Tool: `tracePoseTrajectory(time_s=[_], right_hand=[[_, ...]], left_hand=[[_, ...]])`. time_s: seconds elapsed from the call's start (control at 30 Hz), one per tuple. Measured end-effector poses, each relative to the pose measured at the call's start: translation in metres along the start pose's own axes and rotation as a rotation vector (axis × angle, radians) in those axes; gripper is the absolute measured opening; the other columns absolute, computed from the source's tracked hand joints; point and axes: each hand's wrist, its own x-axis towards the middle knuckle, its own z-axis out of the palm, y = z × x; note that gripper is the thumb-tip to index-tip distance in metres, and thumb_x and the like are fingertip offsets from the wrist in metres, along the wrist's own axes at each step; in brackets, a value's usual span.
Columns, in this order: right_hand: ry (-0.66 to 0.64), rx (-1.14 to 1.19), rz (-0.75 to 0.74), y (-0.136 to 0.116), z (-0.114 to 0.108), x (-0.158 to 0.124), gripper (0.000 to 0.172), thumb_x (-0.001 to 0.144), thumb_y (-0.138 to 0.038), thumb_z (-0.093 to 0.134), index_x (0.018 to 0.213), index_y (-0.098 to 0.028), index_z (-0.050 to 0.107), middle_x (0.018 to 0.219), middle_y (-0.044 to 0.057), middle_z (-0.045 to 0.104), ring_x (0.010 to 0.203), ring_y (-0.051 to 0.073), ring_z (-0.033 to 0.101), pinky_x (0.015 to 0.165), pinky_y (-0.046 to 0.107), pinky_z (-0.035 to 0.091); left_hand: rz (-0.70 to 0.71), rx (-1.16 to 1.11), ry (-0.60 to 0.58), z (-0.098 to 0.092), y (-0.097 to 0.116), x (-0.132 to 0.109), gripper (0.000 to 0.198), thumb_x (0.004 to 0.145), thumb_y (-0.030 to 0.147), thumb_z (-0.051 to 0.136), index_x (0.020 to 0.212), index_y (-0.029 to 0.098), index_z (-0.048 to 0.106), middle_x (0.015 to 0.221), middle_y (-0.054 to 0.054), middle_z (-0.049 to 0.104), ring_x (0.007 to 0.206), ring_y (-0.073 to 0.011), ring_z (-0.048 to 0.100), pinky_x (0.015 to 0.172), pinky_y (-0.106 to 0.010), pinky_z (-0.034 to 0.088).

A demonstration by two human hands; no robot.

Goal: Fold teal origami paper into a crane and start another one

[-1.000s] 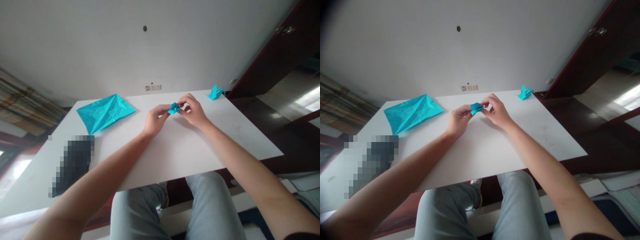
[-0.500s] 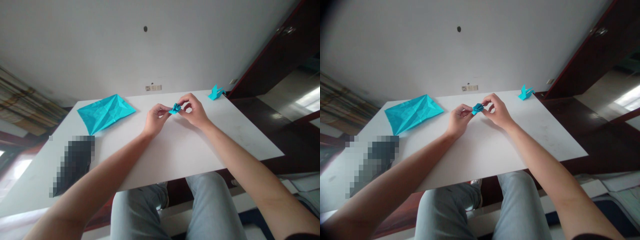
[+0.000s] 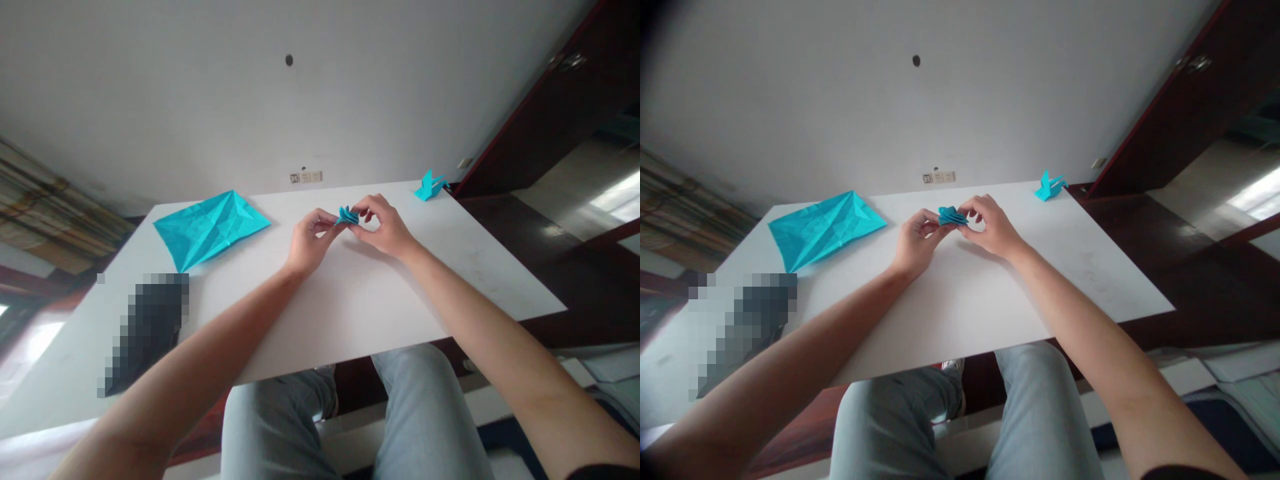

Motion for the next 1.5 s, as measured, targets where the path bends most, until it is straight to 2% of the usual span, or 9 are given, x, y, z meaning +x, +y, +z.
tracePoseTrajectory(time_s=[0.13, 0.37, 0.47, 0.6, 0.73, 0.9, 1.1, 1.27, 1.5], right_hand=[[-0.045, 0.03, 0.001, 0.002, -0.003, 0.0, 0.037, 0.092, -0.026, 0.086, 0.127, -0.034, 0.086, 0.108, 0.005, 0.082, 0.099, 0.028, 0.069, 0.084, 0.043, 0.059], [-0.095, 0.077, 0.001, -0.002, -0.003, 0.003, 0.025, 0.103, -0.04, 0.082, 0.125, -0.036, 0.092, 0.114, 0.007, 0.081, 0.105, 0.029, 0.071, 0.09, 0.045, 0.063], [-0.094, 0.115, 0.015, -0.003, -0.001, 0.003, 0.021, 0.107, -0.051, 0.081, 0.113, -0.033, 0.092, 0.118, 0.008, 0.083, 0.109, 0.029, 0.075, 0.097, 0.047, 0.064], [-0.137, 0.179, 0.125, 0.0, 0.003, 0.0, 0.038, 0.108, -0.066, 0.08, 0.104, -0.029, 0.086, 0.102, 0.005, 0.084, 0.096, 0.026, 0.077, 0.092, 0.043, 0.065], [-0.106, 0.35, 0.274, 0.007, 0.011, -0.004, 0.055, 0.097, -0.076, 0.09, 0.125, -0.031, 0.075, 0.104, 0.002, 0.086, 0.088, 0.023, 0.08, 0.081, 0.039, 0.068], [-0.043, 0.419, 0.265, 0.01, 0.015, -0.006, 0.069, 0.097, -0.071, 0.094, 0.143, -0.037, 0.056, 0.092, -0.005, 0.077, 0.079, 0.02, 0.079, 0.08, 0.038, 0.07], [-0.052, 0.395, 0.225, 0.006, 0.014, -0.005, 0.059, 0.096, -0.072, 0.094, 0.132, -0.034, 0.067, 0.116, 0.0, 0.08, 0.079, 0.016, 0.074, 0.076, 0.035, 0.068], [-0.083, 0.305, 0.245, 0.003, 0.011, -0.002, 0.052, 0.095, -0.075, 0.093, 0.114, -0.03, 0.078, 0.099, 0.001, 0.078, 0.082, 0.02, 0.073, 0.079, 0.037, 0.065], [-0.061, 0.351, 0.184, 0.0, 0.009, 0.002, 0.054, 0.093, -0.08, 0.094, 0.113, -0.03, 0.084, 0.115, 0.005, 0.078, 0.092, 0.02, 0.076, 0.079, 0.035, 0.067]], left_hand=[[0.018, -0.037, 0.004, 0.001, -0.001, 0.0, 0.051, 0.089, 0.054, 0.106, 0.115, 0.024, 0.073, 0.101, -0.003, 0.084, 0.099, -0.0218, 0.086, 0.101, -0.04, 0.07], [0.012, -0.022, 0.019, 0.0, -0.007, 0.001, 0.068, 0.09, 0.045, 0.105, 0.145, 0.026, 0.07, 0.098, -0.001, 0.081, 0.096, -0.0212, 0.085, 0.096, -0.038, 0.069], [0.039, 0.039, 0.015, -0.002, -0.006, 0.003, 0.05, 0.093, 0.049, 0.101, 0.131, 0.024, 0.078, 0.102, -0.004, 0.082, 0.095, -0.0198, 0.083, 0.094, -0.035, 0.068], [0.103, 0.138, 0.067, -0.004, -0.003, 0.003, 0.041, 0.094, 0.057, 0.1, 0.104, 0.023, 0.08, 0.12, -0.008, 0.082, 0.106, -0.0215, 0.082, 0.094, -0.035, 0.068], [0.029, 0.058, 0.052, -0.002, -0.004, 0.004, 0.054, 0.095, 0.071, 0.096, 0.104, 0.023, 0.075, 0.106, -0.006, 0.082, 0.094, -0.02, 0.082, 0.086, -0.032, 0.065], [-0.024, -0.008, 0.022, 0.001, -0.009, 0.005, 0.067, 0.092, 0.083, 0.093, 0.104, 0.022, 0.068, 0.099, -0.003, 0.08, 0.08, -0.015, 0.078, 0.072, -0.027, 0.059], [-0.035, -0.121, 0.033, 0.003, -0.011, 0.004, 0.073, 0.088, 0.085, 0.096, 0.112, 0.023, 0.066, 0.107, -0.002, 0.078, 0.074, -0.0124, 0.08, 0.073, -0.03, 0.07], [-0.054, -0.125, 0.039, 0.003, -0.015, 0.005, 0.074, 0.089, 0.088, 0.094, 0.115, 0.025, 0.065, 0.112, -0.002, 0.079, 0.077, -0.0134, 0.081, 0.077, -0.033, 0.076], [-0.072, -0.13, 0.028, 0.002, -0.017, 0.006, 0.07, 0.1, 0.091, 0.079, 0.123, 0.026, 0.064, 0.118, -0.006, 0.082, 0.084, -0.0166, 0.083, 0.081, -0.033, 0.075]])
